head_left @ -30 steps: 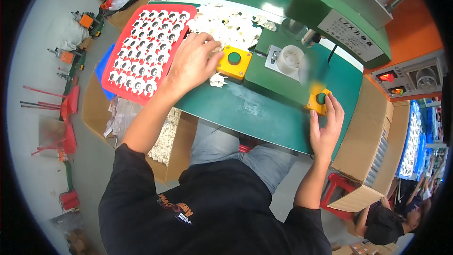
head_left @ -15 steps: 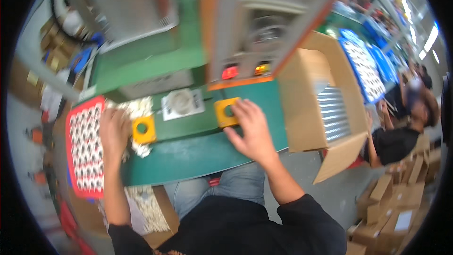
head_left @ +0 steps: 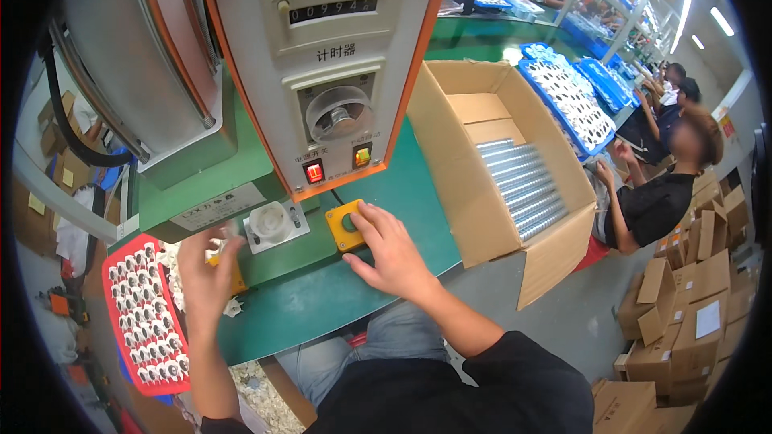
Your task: Assembling plastic components onto metal cylinders using a pneumatic press machine.
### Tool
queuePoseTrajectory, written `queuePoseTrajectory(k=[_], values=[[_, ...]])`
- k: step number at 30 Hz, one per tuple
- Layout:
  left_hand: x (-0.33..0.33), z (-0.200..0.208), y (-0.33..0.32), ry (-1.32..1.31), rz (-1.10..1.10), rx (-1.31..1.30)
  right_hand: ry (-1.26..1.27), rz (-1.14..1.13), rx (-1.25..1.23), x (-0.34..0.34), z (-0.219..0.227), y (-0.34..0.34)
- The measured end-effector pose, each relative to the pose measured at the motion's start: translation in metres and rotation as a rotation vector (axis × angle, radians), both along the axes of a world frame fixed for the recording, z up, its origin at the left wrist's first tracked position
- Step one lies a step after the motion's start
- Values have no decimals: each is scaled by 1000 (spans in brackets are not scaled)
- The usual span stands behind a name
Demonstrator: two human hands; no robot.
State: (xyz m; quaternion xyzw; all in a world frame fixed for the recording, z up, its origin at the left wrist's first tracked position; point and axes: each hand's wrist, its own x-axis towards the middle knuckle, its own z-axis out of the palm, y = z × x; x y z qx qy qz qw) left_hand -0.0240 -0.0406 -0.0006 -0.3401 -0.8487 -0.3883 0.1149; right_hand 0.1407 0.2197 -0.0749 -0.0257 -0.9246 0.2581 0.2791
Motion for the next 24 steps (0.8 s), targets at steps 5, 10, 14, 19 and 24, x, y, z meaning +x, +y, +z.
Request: queuePoseTrajectory(k=[5,10,14,19,24], values=[[1,-2,38,89,-88,-19,-5,3,18,1,0,1],[3,3,50,-4,-72,-54,0,21,14,1,-3,2],[6,-5,61,18,-70,-51,11,3,0,2,-4,3],[14,-14,57,62,-68,-35,23,12,-13,2,-4,1],[32,-19,48,383,-36,-249,24,10,-9,3,-3,0]])
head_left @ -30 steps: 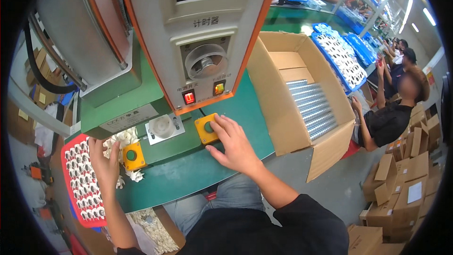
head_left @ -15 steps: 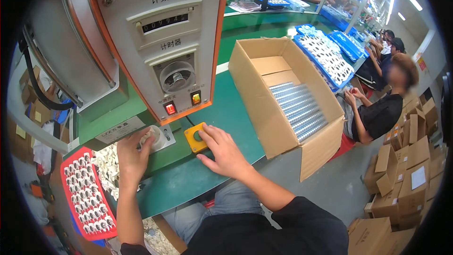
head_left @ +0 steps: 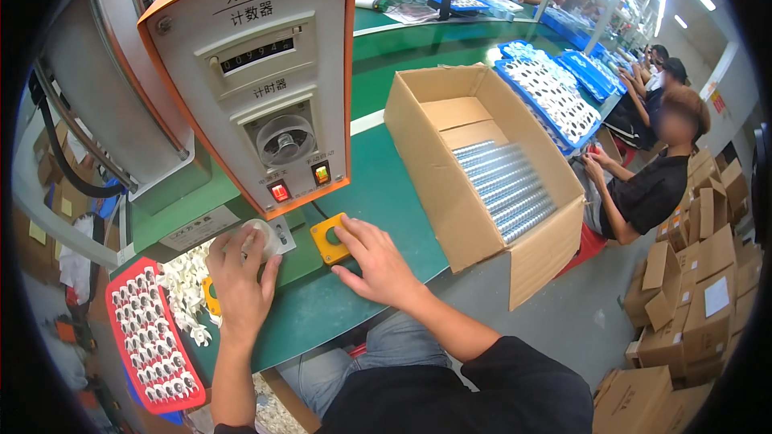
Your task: Assembling plastic components onto metal cylinders using a pneumatic press machine.
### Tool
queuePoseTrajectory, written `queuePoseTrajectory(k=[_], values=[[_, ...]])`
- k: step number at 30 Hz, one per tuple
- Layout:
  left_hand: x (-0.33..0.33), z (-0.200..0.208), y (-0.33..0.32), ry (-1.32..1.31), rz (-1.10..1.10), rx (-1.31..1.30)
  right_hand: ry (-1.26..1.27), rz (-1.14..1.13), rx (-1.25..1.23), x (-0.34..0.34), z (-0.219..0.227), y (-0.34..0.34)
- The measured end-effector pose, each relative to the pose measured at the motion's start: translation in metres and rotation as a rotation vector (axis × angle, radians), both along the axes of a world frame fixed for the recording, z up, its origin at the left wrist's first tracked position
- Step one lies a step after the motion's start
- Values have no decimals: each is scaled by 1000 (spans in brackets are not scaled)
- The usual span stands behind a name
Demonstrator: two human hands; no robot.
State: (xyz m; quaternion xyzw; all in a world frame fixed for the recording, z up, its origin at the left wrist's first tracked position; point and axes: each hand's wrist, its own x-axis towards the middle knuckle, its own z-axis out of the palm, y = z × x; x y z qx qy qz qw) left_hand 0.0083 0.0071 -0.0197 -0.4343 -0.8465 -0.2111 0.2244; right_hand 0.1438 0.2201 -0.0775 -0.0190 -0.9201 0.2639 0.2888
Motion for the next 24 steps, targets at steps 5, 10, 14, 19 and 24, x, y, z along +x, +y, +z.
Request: queuePoseTrajectory(k=[5,10,14,19,24], values=[[11,7,-6,-12,29,-29,0,-9,17,0,0,2],[21,8,-48,-69,177,-114,-2,-9,12,1,2,-1],[26,-6,-76,-76,144,-133,-3,-15,31,0,5,-5],[33,-10,-80,-104,128,-88,-6,-55,63,0,4,-10],[35,-12,-77,-129,151,-140,-6,-83,123,-4,8,-10]])
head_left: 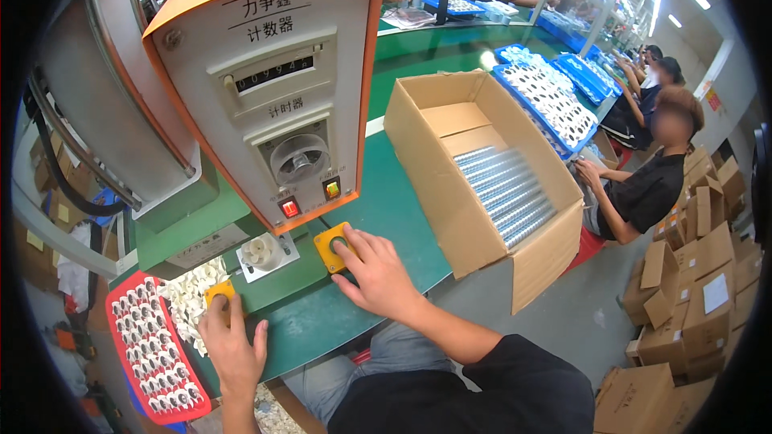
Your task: Assembling plastic components onto metal cylinders using a pneumatic press machine.
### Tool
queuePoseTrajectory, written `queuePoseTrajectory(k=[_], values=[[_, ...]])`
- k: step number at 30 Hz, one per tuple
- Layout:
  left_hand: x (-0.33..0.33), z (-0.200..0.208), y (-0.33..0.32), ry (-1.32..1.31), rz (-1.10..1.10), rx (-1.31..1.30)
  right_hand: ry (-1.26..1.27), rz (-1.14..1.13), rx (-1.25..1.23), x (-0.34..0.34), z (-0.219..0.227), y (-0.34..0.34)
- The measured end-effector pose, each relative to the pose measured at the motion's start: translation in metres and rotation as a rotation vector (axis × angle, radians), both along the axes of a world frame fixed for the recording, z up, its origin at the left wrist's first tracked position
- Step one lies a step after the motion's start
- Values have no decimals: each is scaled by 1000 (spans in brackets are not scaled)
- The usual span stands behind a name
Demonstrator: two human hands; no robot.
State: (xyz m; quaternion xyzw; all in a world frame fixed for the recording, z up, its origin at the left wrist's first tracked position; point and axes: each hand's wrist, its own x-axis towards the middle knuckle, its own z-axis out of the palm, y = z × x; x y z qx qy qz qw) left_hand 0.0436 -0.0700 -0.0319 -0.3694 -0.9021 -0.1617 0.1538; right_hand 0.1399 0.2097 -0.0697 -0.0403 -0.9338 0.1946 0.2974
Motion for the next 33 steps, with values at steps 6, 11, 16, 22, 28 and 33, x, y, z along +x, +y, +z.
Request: queuePoseTrajectory(k=[6,11,16,22,28,33], values=[[3,-3,2,46,6,-77,-25,-8,82,-2,8,0],[5,-7,5,76,22,-65,-41,9,78,0,9,1],[7,-10,7,82,26,-45,-42,-12,68,1,8,-1],[7,-12,7,77,37,-33,-28,6,55,3,5,-1],[11,-13,-1,64,66,-44,-27,33,25,0,-1,-7],[-7,-4,14,45,25,113,-5,0,17,-2,5,8]])
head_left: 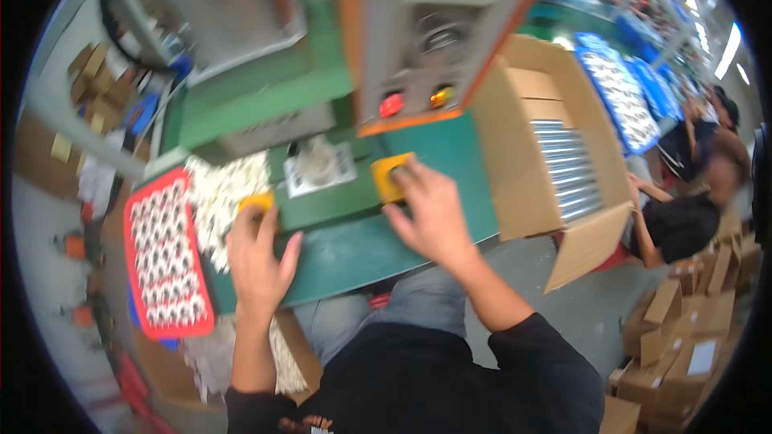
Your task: Assembling plastic components onto metal cylinders using a pneumatic press machine.
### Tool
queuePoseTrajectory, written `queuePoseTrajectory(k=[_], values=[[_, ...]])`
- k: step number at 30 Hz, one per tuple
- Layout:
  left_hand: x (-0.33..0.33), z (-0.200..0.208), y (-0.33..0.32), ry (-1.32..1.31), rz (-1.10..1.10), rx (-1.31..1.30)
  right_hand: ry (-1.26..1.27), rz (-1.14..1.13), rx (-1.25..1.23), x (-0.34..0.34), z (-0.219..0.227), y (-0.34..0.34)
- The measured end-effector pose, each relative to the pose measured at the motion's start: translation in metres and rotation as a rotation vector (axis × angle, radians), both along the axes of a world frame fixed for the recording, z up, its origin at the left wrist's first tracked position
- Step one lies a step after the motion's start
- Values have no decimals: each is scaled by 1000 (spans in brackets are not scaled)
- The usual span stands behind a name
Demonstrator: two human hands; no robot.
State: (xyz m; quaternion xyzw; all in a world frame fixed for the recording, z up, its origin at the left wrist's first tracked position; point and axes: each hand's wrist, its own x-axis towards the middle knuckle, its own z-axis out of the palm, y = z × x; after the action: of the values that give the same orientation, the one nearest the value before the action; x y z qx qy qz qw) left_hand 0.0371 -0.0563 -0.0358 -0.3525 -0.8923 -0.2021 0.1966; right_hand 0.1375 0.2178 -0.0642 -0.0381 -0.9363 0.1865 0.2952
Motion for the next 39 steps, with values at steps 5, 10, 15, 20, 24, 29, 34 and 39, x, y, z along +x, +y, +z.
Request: queuePoseTrajectory(k=[5,10,15,20,24,29,34,39], values=[[5,5,-9,-118,26,208,-12,22,-29,-9,3,-1],[19,3,-14,-164,-6,259,139,123,-181,-44,29,-22],[26,2,-16,-201,-63,300,140,206,-403,-93,48,-60],[29,3,-21,-229,-48,332,127,250,-532,-108,53,-66],[28,-6,-28,-265,-49,378,106,202,-531,-111,52,-69],[28,-3,-25,-297,-64,383,174,132,-324,-112,48,-68],[30,1,-22,-317,-70,394,275,83,-146,-94,44,-64],[34,-3,-19,-332,-90,389,367,267,-191,-48,36,-74]])
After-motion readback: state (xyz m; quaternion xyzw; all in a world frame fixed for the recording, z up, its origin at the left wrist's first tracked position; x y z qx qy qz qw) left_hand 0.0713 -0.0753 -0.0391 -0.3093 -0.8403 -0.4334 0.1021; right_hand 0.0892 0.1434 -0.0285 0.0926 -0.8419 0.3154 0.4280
